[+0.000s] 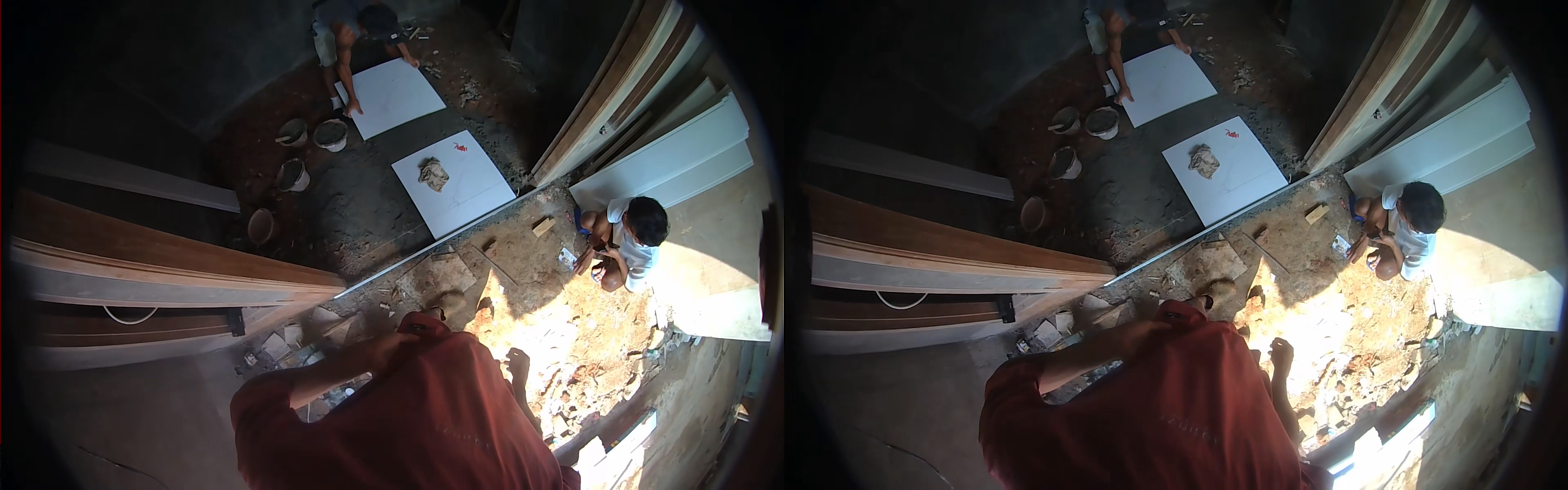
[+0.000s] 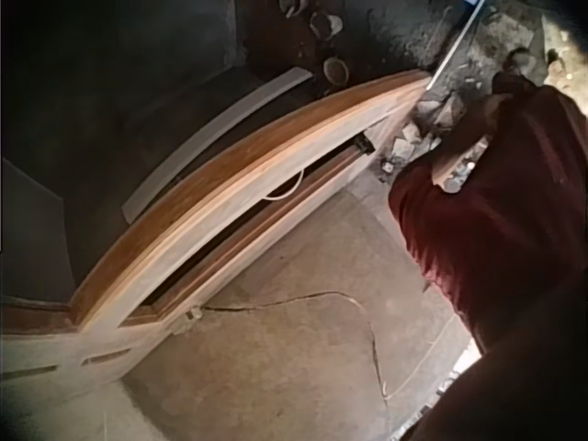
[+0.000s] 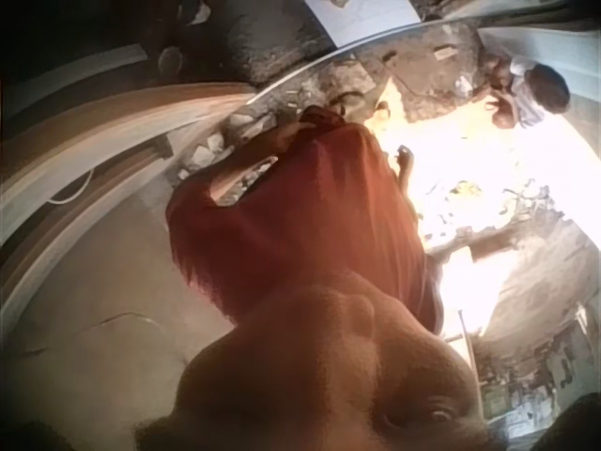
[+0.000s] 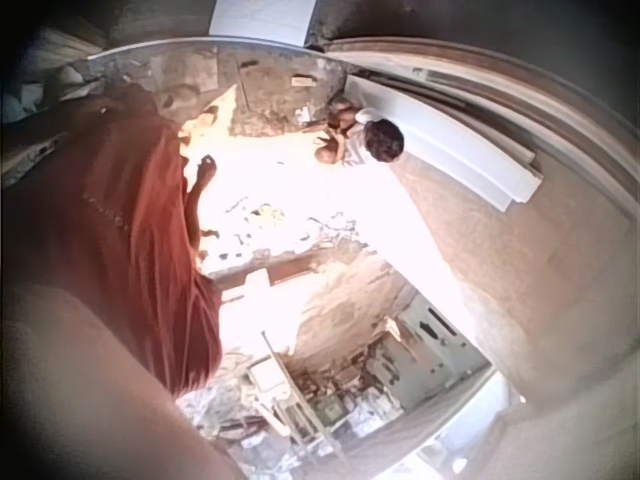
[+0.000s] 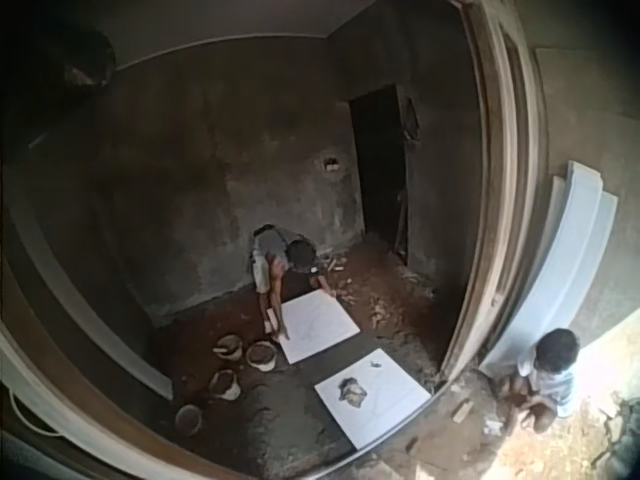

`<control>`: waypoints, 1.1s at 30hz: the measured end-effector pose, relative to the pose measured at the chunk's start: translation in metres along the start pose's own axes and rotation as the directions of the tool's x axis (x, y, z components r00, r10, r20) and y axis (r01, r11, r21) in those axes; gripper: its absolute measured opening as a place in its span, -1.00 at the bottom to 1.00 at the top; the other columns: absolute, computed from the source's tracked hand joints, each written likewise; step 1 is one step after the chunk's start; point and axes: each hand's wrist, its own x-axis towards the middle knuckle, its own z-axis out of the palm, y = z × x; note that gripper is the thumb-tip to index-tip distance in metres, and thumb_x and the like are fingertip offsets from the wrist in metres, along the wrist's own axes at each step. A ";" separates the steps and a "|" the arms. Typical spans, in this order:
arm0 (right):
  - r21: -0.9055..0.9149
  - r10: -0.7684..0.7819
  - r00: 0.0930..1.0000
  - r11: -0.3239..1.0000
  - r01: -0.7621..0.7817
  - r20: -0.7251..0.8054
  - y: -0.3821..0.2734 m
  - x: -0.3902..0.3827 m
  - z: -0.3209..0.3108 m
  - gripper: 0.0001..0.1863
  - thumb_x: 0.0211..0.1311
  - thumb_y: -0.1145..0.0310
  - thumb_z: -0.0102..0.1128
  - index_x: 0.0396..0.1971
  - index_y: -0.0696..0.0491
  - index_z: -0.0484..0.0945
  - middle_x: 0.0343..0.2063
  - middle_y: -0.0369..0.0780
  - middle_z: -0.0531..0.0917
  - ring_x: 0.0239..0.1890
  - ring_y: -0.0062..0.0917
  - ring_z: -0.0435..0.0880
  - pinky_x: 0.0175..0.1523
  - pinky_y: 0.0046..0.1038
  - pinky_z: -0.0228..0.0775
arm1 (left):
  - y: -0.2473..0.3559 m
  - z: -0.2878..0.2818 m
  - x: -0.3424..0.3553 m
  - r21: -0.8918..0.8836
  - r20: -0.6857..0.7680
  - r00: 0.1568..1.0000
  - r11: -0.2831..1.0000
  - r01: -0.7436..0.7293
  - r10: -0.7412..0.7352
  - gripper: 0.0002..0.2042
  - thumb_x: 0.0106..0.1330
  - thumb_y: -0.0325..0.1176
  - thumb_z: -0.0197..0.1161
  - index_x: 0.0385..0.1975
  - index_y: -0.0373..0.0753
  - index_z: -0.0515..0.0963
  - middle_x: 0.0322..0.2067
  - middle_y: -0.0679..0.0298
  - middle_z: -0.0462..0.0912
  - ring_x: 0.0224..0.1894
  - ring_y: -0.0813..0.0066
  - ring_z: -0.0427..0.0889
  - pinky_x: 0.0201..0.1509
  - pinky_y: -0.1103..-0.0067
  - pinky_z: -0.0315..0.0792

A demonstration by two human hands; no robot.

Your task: The person installs a floor tile by spreading mortar with a trowel, placing the tile onto the surface, tapping it with a mallet, and wiping it with a cloth.

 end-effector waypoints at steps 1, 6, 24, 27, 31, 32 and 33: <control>0.001 0.003 1.000 1.000 -0.003 0.000 -0.001 -0.001 0.001 -0.82 -0.03 0.47 0.01 -0.37 0.16 0.47 -0.56 -0.22 0.55 -0.66 -0.60 0.51 -0.65 -0.63 0.22 | -0.001 -0.003 0.002 0.002 0.033 0.999 1.000 -0.014 0.014 -0.73 0.17 -0.21 0.01 -0.23 -0.22 0.44 -0.32 0.23 0.56 -0.34 0.42 0.55 -0.13 0.47 0.39; 0.004 0.057 0.997 0.998 -0.057 -0.043 -0.010 -0.009 0.006 -0.85 -0.12 0.45 -0.05 -0.59 0.12 0.53 -0.66 -0.19 0.52 -0.67 -0.53 0.54 -0.60 -0.56 0.25 | 0.000 -0.010 0.005 -0.029 0.002 0.999 0.999 -0.037 0.037 -0.75 0.18 -0.23 0.00 -0.24 -0.21 0.44 -0.32 0.24 0.56 -0.32 0.42 0.54 -0.12 0.47 0.39; 0.068 0.059 0.997 0.996 -0.055 -0.059 -0.014 -0.010 0.002 -0.84 -0.10 0.45 -0.05 -0.60 0.11 0.54 -0.64 -0.19 0.54 -0.66 -0.51 0.54 -0.59 -0.56 0.27 | 0.000 -0.008 0.006 -0.007 -0.002 1.000 1.000 -0.014 0.014 -0.74 0.20 -0.19 -0.03 -0.21 -0.18 0.44 -0.28 0.25 0.54 -0.24 0.44 0.52 -0.05 0.46 0.35; 0.044 0.041 0.997 0.998 -0.038 -0.060 -0.015 -0.008 0.002 -0.84 -0.10 0.47 -0.07 -0.59 0.09 0.55 -0.63 -0.21 0.54 -0.67 -0.52 0.53 -0.59 -0.56 0.26 | 0.000 -0.007 0.007 -0.012 0.035 0.999 1.000 -0.021 0.022 -0.73 0.21 -0.19 -0.04 -0.21 -0.18 0.43 -0.27 0.24 0.53 -0.23 0.43 0.51 -0.04 0.46 0.34; 0.042 0.040 0.998 0.998 -0.038 -0.049 -0.012 -0.003 0.000 -0.85 -0.11 0.45 -0.06 -0.62 0.10 0.53 -0.65 -0.21 0.51 -0.69 -0.53 0.51 -0.60 -0.56 0.25 | -0.001 -0.006 0.006 0.002 0.015 0.998 0.999 -0.053 0.053 -0.72 0.17 -0.23 0.02 -0.19 -0.23 0.43 -0.28 0.24 0.54 -0.27 0.42 0.52 -0.07 0.47 0.35; -0.016 0.038 0.999 0.999 -0.038 0.001 -0.010 -0.001 -0.004 -0.86 -0.05 0.46 -0.02 -0.47 0.12 0.50 -0.61 -0.22 0.53 -0.68 -0.57 0.50 -0.62 -0.60 0.24 | 0.000 -0.004 0.006 0.006 0.017 0.999 0.999 -0.048 0.048 -0.72 0.17 -0.23 0.02 -0.19 -0.23 0.43 -0.28 0.24 0.54 -0.27 0.42 0.52 -0.07 0.47 0.35; -0.076 0.038 0.998 0.997 -0.033 0.057 -0.008 0.001 -0.005 -0.81 0.00 0.47 0.02 -0.33 0.14 0.46 -0.56 -0.22 0.54 -0.67 -0.61 0.50 -0.65 -0.64 0.23 | 0.000 0.000 0.003 -0.012 0.019 0.999 0.999 -0.040 0.041 -0.73 0.17 -0.23 0.01 -0.19 -0.22 0.43 -0.28 0.24 0.54 -0.27 0.42 0.52 -0.07 0.47 0.35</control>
